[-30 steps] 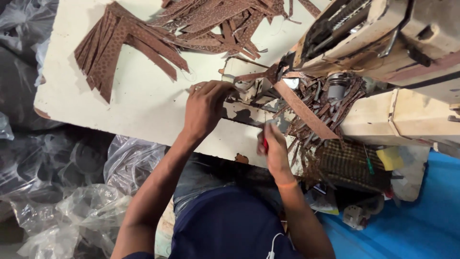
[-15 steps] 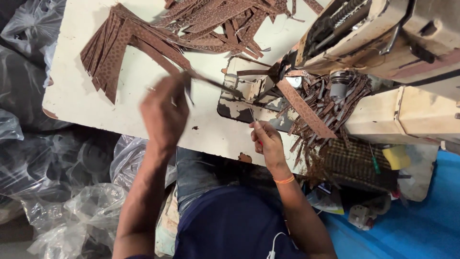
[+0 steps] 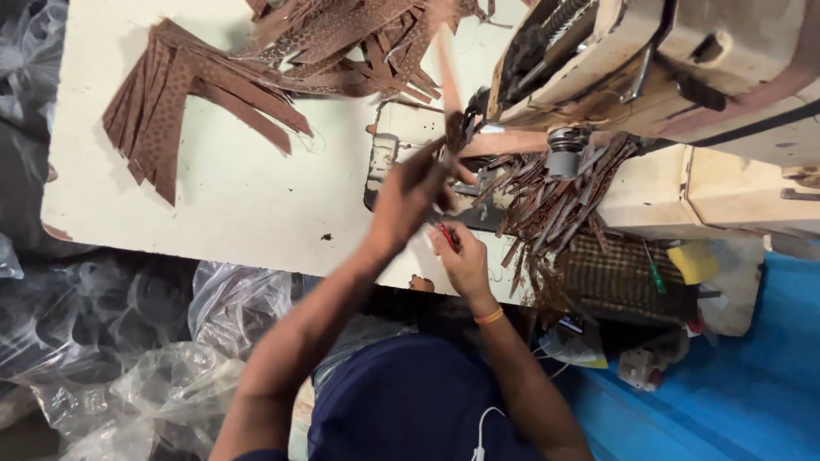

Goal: Trimming excess material from leather shoe components using handheld nippers.

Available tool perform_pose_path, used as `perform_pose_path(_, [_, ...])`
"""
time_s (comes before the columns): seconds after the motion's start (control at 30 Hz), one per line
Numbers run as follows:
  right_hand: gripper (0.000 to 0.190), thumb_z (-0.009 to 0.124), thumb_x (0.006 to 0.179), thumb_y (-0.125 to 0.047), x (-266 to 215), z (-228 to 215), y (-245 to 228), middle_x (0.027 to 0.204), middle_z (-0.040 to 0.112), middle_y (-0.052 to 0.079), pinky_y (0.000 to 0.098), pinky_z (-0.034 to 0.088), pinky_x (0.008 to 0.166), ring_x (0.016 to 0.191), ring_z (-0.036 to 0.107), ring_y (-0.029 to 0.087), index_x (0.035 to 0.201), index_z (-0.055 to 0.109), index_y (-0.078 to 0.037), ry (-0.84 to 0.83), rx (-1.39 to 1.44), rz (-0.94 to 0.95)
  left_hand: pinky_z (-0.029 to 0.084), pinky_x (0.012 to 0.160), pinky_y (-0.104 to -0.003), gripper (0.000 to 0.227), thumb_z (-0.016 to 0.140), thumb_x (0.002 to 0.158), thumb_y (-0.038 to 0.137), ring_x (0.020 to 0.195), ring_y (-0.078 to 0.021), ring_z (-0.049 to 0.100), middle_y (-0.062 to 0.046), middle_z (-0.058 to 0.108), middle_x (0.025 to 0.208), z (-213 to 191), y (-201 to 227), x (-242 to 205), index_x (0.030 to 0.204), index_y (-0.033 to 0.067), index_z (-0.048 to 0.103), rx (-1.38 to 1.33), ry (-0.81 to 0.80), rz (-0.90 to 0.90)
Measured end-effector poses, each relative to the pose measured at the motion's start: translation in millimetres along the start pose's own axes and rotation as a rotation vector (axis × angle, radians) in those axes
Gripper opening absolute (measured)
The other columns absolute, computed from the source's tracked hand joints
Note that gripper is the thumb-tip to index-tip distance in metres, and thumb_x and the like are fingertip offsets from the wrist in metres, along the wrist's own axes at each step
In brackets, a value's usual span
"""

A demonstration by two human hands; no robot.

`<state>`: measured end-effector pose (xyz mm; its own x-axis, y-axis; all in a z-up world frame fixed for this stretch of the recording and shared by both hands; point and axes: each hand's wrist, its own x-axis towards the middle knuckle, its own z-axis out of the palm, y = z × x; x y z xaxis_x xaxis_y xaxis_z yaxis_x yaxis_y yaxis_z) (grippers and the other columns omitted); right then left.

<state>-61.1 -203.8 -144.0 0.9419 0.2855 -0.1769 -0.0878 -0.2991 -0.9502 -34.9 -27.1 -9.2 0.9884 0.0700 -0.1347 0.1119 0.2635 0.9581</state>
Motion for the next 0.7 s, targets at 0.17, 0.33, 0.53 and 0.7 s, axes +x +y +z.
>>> perform_pose_path(0.17, [0.024,0.065,0.093,-0.012,2,-1,8,0.08,0.07,0.004,0.0269,0.051,0.063,0.071,0.064,0.009,0.11,0.067,0.006,-0.034,-0.169,-0.155,0.056,0.066,-0.026,0.056,0.05,0.109,0.022,0.071,-0.0109,0.066,-0.009,0.075,0.098,27,-12,-21,0.161,0.0058,0.033,-0.187,0.062,0.063])
perform_pose_path(0.33, [0.019,0.065,0.096,-0.012,-3,2,-12,0.075,0.066,0.006,0.0293,0.048,0.061,0.069,0.058,0.01,0.106,0.068,0.003,0.002,-0.182,-0.105,0.059,0.069,-0.027,0.058,0.05,0.108,0.028,0.074,-0.0117,0.069,-0.01,0.076,0.098,28,-6,-16,0.16,0.0046,0.038,-0.134,0.057,0.087])
perform_pose_path(0.53, [0.025,0.069,0.092,-0.014,-12,-2,-43,0.07,0.061,0.005,0.0303,0.048,0.059,0.065,0.055,0.011,0.109,0.067,0.004,0.0,-0.215,-0.065,0.059,0.071,-0.028,0.058,0.051,0.109,0.03,0.074,-0.0134,0.07,-0.011,0.076,0.1,26,-10,0,0.158,0.0016,0.041,-0.147,0.082,0.102])
perform_pose_path(0.7, [0.031,0.074,0.094,-0.017,-16,-26,-44,0.094,0.07,0.01,0.03,0.057,0.069,0.081,0.067,0.015,0.12,0.068,-0.001,0.046,-0.47,-0.249,0.061,0.064,-0.03,0.059,0.05,0.106,0.029,0.066,-0.0148,0.071,-0.013,0.077,0.093,22,-7,9,0.157,0.0006,0.038,-0.096,0.089,0.093])
